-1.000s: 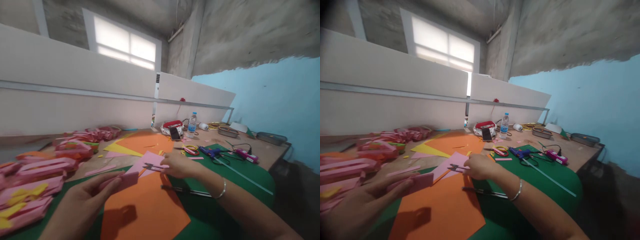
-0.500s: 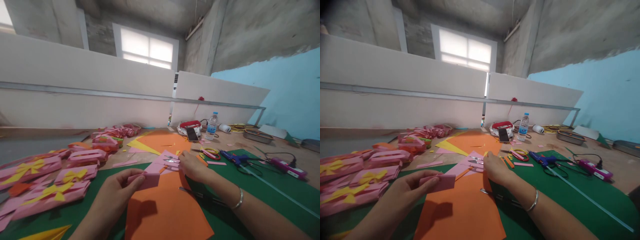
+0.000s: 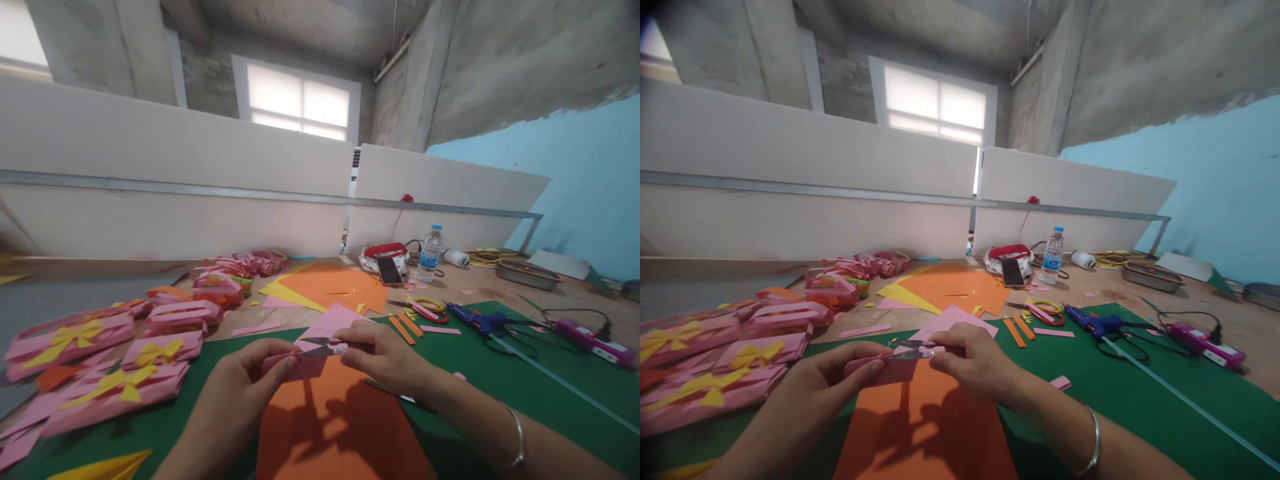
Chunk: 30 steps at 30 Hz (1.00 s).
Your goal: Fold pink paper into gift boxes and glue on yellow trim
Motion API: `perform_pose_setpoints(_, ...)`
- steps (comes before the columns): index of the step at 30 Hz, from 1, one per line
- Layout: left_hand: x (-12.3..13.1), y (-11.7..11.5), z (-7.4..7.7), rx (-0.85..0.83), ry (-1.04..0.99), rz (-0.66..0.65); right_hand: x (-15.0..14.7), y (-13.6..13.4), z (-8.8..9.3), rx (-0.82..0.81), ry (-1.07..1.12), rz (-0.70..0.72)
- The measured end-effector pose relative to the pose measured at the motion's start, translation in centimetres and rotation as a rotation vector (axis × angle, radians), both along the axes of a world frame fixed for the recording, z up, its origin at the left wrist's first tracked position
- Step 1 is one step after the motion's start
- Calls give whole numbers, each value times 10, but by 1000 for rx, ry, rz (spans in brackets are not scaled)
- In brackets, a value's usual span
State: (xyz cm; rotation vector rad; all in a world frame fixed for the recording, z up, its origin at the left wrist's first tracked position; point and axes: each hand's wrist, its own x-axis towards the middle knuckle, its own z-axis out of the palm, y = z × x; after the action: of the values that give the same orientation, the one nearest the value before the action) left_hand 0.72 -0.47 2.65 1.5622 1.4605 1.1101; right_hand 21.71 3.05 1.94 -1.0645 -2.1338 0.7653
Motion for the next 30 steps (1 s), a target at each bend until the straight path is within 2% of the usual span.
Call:
perform_pose_setpoints(3, 1, -1, -3, 43, 4, -2, -2, -2, 0, -26, 13, 20)
perform_pose_setpoints(7, -1, 0, -5, 89, 106, -63, -3, -5, 4, -66, 14, 42)
perform_pose_setpoints(11, -1, 1, -5, 113, 63, -47, -4, -5, 6, -49, 4, 13)
perform_pose_setpoints(17, 0, 1, -6, 74, 5, -22, -4, -5, 4, -63, 15, 22)
perform_pose_setpoints(26, 2, 0, -2, -40, -60, -102, -3, -4, 3, -105, 59, 53)
perform_pose_setpoints(30, 1, 0, -2, -6, -6, -88, -4, -5, 4, -156, 99, 58)
